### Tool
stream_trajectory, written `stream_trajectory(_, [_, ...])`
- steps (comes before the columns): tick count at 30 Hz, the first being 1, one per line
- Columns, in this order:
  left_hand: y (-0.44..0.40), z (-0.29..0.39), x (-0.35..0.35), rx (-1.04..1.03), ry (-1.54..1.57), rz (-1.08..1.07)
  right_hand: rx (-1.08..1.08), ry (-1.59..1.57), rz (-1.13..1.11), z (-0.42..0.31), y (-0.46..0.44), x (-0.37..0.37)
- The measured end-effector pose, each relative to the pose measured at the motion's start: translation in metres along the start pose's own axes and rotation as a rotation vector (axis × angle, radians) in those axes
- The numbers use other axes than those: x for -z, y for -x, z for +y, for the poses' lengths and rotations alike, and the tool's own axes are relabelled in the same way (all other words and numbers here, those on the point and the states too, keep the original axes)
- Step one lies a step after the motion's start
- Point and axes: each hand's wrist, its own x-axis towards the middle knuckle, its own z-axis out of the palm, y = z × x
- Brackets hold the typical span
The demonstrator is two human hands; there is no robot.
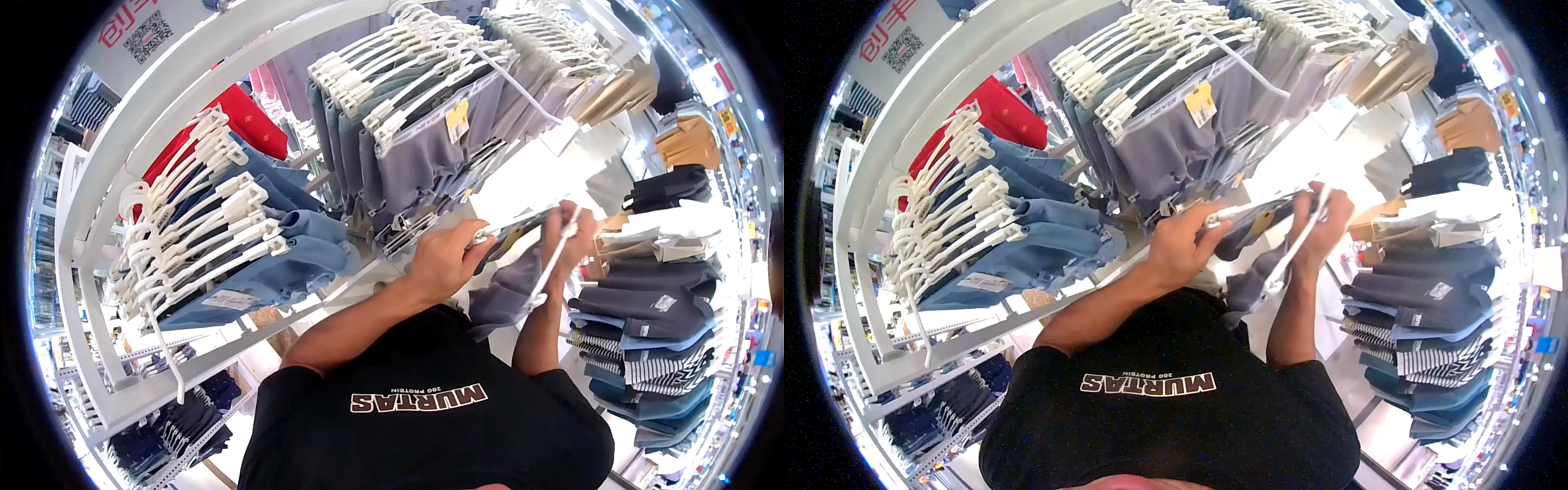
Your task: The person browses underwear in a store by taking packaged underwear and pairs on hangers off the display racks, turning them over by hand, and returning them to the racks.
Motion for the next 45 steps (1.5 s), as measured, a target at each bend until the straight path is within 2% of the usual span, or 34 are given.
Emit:
stream_trajectory(4, [0.006, -0.004, -0.002, 0.042, 0.004, 0.009, 0.094, -0.001, -0.243, 0.005, 0.007, -0.011])
stream_trajectory(6, [0.009, -0.006, 0.0, 0.061, 0.009, -0.005, 0.125, 0.009, -0.288, 0.009, 0.01, -0.017])
stream_trajectory(11, [0.019, -0.006, 0.012, 0.22, 0.14, -0.08, 0.213, 0.027, -0.292, 0.01, 0.009, -0.021])
stream_trajectory(14, [0.029, -0.029, 0.018, 0.298, 0.014, -0.074, 0.143, 0.048, -0.24, 0.018, 0.008, -0.018])
stream_trajectory(15, [0.045, -0.063, 0.018, 0.315, -0.054, -0.162, 0.03, 0.028, -0.224, 0.021, 0.006, -0.017])
stream_trajectory(18, [0.047, -0.081, 0.043, 0.728, 0.046, -0.239, 0.009, 0.052, -0.228, 0.02, 0.001, -0.009])
stream_trajectory(19, [0.047, -0.084, 0.044, 0.738, 0.136, -0.178, 0.003, 0.081, -0.216, 0.022, 0.003, -0.01])
stream_trajectory(22, [0.043, -0.083, 0.047, 0.755, 0.363, -0.011, -0.217, -0.024, -0.299, 0.03, 0.008, -0.012])
stream_trajectory(25, [0.038, -0.074, 0.05, 0.73, 0.532, 0.038, -0.223, -0.03, -0.329, 0.027, 0.01, -0.015])
stream_trajectory(31, [0.038, -0.057, 0.049, 0.855, 0.762, 0.102, -0.176, 0.02, -0.272, 0.031, 0.014, -0.016])
stream_trajectory(34, [0.043, -0.042, 0.055, 0.713, 0.52, -0.128, -0.152, -0.046, -0.179, 0.042, 0.017, -0.021])
stream_trajectory(35, [0.044, -0.032, 0.06, 0.725, 0.458, -0.271, -0.139, -0.078, -0.137, 0.046, 0.016, -0.022])
stream_trajectory(38, [0.044, -0.01, 0.052, 0.276, 0.335, -0.431, -0.249, -0.527, -0.053, 0.043, 0.019, -0.032])
stream_trajectory(41, [0.042, 0.013, 0.034, 0.192, 0.447, -0.531, -0.228, -0.468, -0.049, 0.013, 0.011, -0.03])
stream_trajectory(42, [0.044, 0.016, 0.027, 0.206, 0.44, -0.595, -0.46, -0.637, -0.044, 0.006, 0.013, -0.034])
stream_trajectory(45, [0.046, 0.024, 0.015, 0.242, 0.412, -0.806, -0.478, -0.775, -0.068, -0.024, 0.016, -0.037])
